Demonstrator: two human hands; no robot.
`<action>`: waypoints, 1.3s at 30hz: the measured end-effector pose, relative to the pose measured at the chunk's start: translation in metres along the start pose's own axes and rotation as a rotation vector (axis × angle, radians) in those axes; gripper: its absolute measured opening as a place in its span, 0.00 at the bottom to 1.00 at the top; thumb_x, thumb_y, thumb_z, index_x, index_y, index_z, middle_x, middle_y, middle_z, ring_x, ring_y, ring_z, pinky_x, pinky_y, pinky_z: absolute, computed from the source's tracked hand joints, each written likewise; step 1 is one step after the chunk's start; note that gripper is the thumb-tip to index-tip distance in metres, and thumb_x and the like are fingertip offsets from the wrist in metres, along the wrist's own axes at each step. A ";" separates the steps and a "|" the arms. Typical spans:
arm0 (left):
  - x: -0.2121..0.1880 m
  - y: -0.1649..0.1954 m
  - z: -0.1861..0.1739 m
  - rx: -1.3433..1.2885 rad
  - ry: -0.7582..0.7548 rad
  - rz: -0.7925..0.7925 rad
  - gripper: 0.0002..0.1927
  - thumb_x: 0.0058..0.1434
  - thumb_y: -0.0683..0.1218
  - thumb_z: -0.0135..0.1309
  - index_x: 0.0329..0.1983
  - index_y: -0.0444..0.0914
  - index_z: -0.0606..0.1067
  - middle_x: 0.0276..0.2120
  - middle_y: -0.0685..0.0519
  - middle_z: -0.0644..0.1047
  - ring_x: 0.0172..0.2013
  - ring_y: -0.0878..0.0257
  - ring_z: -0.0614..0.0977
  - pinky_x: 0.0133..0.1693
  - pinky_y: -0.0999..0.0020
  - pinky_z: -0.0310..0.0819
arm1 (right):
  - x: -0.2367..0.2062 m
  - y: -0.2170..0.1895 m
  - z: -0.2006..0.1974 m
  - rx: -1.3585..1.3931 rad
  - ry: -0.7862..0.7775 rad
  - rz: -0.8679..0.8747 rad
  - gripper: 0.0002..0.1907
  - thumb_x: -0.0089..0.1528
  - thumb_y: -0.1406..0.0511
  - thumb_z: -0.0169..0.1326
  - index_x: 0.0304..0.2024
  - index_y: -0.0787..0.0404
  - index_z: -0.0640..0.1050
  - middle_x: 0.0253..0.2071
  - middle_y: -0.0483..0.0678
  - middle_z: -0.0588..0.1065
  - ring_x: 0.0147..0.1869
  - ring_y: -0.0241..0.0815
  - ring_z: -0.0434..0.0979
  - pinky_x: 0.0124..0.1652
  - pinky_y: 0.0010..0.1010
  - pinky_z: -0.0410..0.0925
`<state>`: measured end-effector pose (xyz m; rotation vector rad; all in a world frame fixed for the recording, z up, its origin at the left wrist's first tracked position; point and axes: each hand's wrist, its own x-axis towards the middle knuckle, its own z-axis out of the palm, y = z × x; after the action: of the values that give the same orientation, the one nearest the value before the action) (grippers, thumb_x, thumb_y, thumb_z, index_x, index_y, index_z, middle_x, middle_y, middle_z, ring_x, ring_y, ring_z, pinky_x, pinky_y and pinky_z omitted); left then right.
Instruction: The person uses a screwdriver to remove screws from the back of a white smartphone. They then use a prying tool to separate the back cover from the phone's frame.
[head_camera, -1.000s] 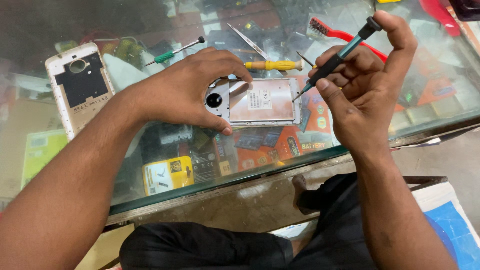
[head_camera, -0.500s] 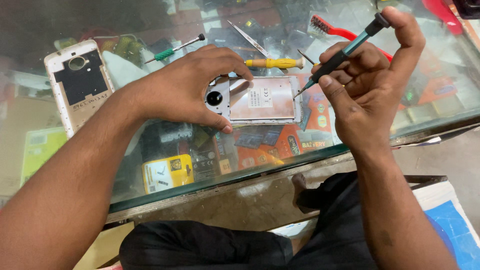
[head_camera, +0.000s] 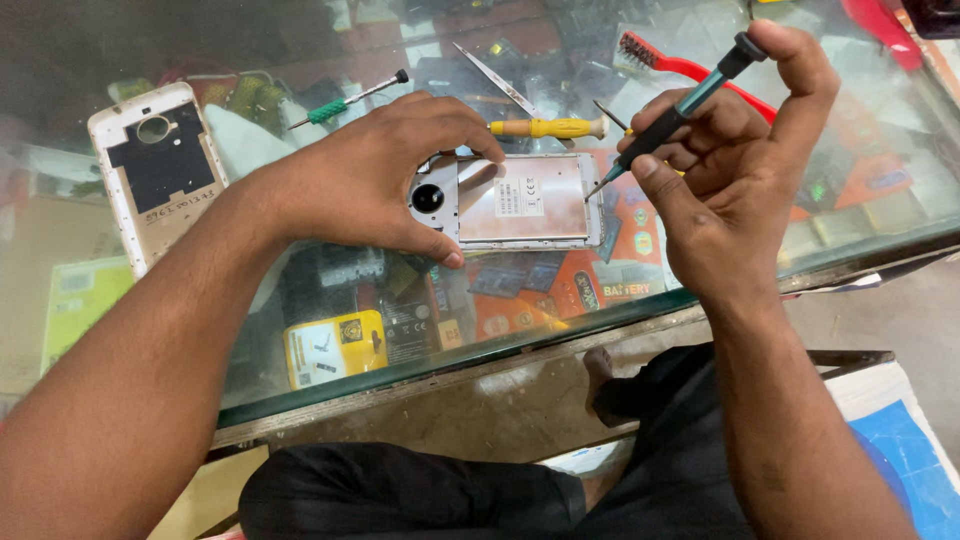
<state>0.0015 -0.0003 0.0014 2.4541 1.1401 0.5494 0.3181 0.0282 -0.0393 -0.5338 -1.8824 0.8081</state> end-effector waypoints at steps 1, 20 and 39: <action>0.000 0.000 0.000 -0.003 -0.002 -0.001 0.45 0.35 0.56 0.77 0.59 0.42 0.74 0.57 0.50 0.74 0.60 0.52 0.73 0.58 0.57 0.75 | 0.000 0.000 0.000 0.003 0.000 0.004 0.43 0.75 0.86 0.53 0.75 0.47 0.46 0.50 0.57 0.73 0.54 0.41 0.77 0.53 0.23 0.71; 0.000 -0.001 0.001 0.018 -0.004 -0.024 0.46 0.34 0.57 0.78 0.59 0.42 0.74 0.56 0.50 0.74 0.60 0.52 0.72 0.58 0.57 0.74 | 0.000 0.003 -0.001 -0.034 0.006 -0.006 0.43 0.75 0.86 0.53 0.74 0.46 0.45 0.50 0.57 0.73 0.54 0.41 0.77 0.51 0.23 0.71; -0.001 0.000 0.000 0.013 -0.002 0.000 0.46 0.35 0.56 0.77 0.59 0.42 0.74 0.57 0.49 0.74 0.60 0.52 0.73 0.58 0.56 0.74 | -0.003 0.006 -0.002 -0.021 0.003 -0.007 0.43 0.76 0.87 0.51 0.74 0.46 0.45 0.50 0.58 0.73 0.53 0.39 0.76 0.51 0.21 0.69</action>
<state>0.0009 -0.0005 0.0016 2.4652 1.1457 0.5407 0.3214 0.0303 -0.0449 -0.5405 -1.8910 0.7838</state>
